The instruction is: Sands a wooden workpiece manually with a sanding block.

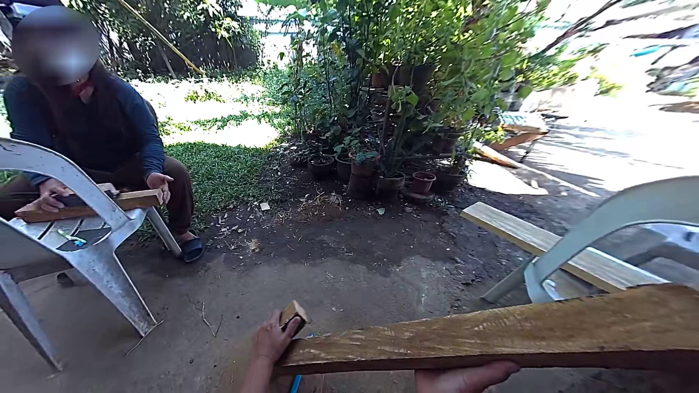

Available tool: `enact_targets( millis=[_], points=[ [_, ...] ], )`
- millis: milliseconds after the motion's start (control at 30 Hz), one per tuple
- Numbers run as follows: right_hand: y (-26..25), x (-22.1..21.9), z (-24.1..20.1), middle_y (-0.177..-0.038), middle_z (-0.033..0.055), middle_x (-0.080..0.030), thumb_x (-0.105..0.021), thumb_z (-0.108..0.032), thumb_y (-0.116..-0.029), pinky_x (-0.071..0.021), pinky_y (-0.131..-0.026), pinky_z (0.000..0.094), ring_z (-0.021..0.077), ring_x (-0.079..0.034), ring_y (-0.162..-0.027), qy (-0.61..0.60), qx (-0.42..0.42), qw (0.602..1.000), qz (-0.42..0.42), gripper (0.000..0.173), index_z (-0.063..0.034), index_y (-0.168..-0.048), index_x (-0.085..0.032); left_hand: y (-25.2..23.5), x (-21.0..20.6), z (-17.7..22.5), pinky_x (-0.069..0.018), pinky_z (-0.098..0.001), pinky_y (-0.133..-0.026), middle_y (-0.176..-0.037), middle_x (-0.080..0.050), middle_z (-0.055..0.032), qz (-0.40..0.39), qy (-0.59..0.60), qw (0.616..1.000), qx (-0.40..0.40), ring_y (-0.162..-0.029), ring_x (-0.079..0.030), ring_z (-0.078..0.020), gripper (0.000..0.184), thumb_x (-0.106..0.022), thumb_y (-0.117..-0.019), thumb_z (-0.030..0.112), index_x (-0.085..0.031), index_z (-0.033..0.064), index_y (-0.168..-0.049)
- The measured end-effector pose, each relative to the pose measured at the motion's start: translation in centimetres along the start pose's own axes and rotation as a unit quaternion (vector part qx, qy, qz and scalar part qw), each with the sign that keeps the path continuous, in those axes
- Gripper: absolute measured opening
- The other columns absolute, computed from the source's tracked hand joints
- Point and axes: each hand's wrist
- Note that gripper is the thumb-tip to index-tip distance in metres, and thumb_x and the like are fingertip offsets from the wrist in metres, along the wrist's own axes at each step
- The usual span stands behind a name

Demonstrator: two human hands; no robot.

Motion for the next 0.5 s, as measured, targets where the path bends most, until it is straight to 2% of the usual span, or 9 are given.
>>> enact_targets(
  millis=[33, 67, 100, 133, 233, 300, 400, 500],
  points=[
    [-5.3, 5.4, 8.4, -0.146, 0.0189, -0.043, -0.027, -0.042, -0.1092, -0.0476, -0.104, 0.0319, 0.0149, -0.048, -0.134, -0.127, 0.157, 0.975, -0.088, 0.063, 0.0037, -0.151, -0.017, -0.1, -0.1, -1.8, -0.0513, -0.0613, -0.099, -0.124, -0.07, -0.0226, -0.004, -0.004, 0.999, 0.048, -0.118, -0.068, -0.04, 0.076, -0.047, -0.0974, 0.07, -0.062, 0.0066, -0.137],
    [-8.3, 7.3, 12.0, -0.144, 0.0107, -0.047, -0.038, -0.065, -0.0993, -0.0503, -0.101, 0.0417, 0.0152, -0.051, -0.131, -0.181, 0.15, 0.971, -0.045, 0.077, -0.0128, -0.154, -0.022, -0.1, -0.2, -3.1, -0.0503, -0.062, -0.1, -0.124, -0.07, -0.0233, -0.001, 0.003, 0.996, 0.084, -0.119, -0.067, -0.0407, 0.077, -0.046, -0.0981, 0.07, -0.062, 0.0066, -0.137],
    [-9.5, 7.8, 13.3, -0.142, 0.0052, -0.049, -0.043, -0.078, -0.0895, -0.0504, -0.1, 0.0472, 0.0151, -0.053, -0.129, -0.193, 0.117, 0.974, 0.004, 0.086, -0.0223, -0.153, -0.026, 0.0, -0.3, -3.8, -0.0493, -0.0623, -0.102, -0.125, -0.07, -0.0242, 0.001, 0.01, 0.995, 0.104, -0.121, -0.066, -0.0412, 0.078, -0.045, -0.0983, 0.071, -0.062, 0.0056, -0.137],
    [-9.8, 7.7, 13.4, -0.141, 0.0031, -0.05, -0.042, -0.084, -0.0851, -0.05, -0.1, 0.0483, 0.0147, -0.053, -0.128, -0.186, 0.094, 0.977, 0.036, 0.09, -0.0253, -0.152, -0.026, 0.1, -0.2, -3.7, -0.0494, -0.0622, -0.101, -0.124, -0.07, -0.0248, 0.004, 0.007, 0.994, 0.106, -0.12, -0.066, -0.0416, 0.079, -0.046, -0.0976, 0.072, -0.063, 0.0044, -0.136],
    [-9.3, 7.1, 12.7, -0.145, 0.0051, -0.045, -0.032, -0.08, -0.0905, -0.0469, -0.104, 0.046, 0.015, -0.049, -0.131, -0.15, 0.08, 0.984, 0.053, 0.088, -0.0221, -0.155, -0.019, 1.0, 0.5, 0.0, -0.0512, -0.0615, -0.098, -0.121, -0.071, -0.0243, 0.0, -0.009, 0.998, 0.056, -0.117, -0.067, -0.0408, 0.08, -0.047, -0.0958, 0.073, -0.065, 0.0036, -0.132],
    [-9.1, 7.0, 12.6, -0.146, 0.0055, -0.044, -0.033, -0.08, -0.0907, -0.0469, -0.105, 0.0448, 0.0146, -0.049, -0.132, -0.15, 0.082, 0.984, 0.048, 0.088, -0.0215, -0.155, -0.019, 2.3, 1.4, 4.6, -0.0523, -0.0611, -0.096, -0.116, -0.072, -0.0237, 0.003, 0.01, 1.0, -0.017, -0.113, -0.069, -0.0403, 0.077, -0.05, -0.0952, 0.07, -0.066, 0.0035, -0.129],
    [-9.2, 6.9, 12.6, -0.147, 0.0066, -0.042, -0.031, -0.078, -0.0919, -0.0465, -0.105, 0.0452, 0.0147, -0.048, -0.133, -0.155, 0.074, 0.984, 0.048, 0.086, -0.0215, -0.155, -0.017, 5.6, 3.5, 14.0, -0.0539, -0.0579, -0.096, -0.116, -0.072, -0.0221, 0.013, 0.042, 0.981, -0.189, -0.111, -0.069, -0.0382, 0.074, -0.052, -0.095, 0.066, -0.068, 0.0004, -0.125],
    [-8.9, 6.8, 12.3, -0.144, 0.008, -0.046, -0.024, -0.078, -0.0935, -0.048, -0.104, 0.0416, 0.0137, -0.051, -0.129, -0.151, 0.088, 0.984, 0.032, 0.088, -0.0154, -0.155, -0.018, 9.5, 5.1, 23.3, -0.0515, -0.0548, -0.102, -0.123, -0.07, -0.0225, 0.028, 0.092, 0.92, -0.379, -0.117, -0.067, -0.0369, 0.072, -0.056, -0.0955, 0.061, -0.067, -0.0034, -0.126]
  ],
)
Point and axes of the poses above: each hand's wrist, its own y-axis away from the middle knuckle, its own x-axis out of the back of the hand, z = x × y
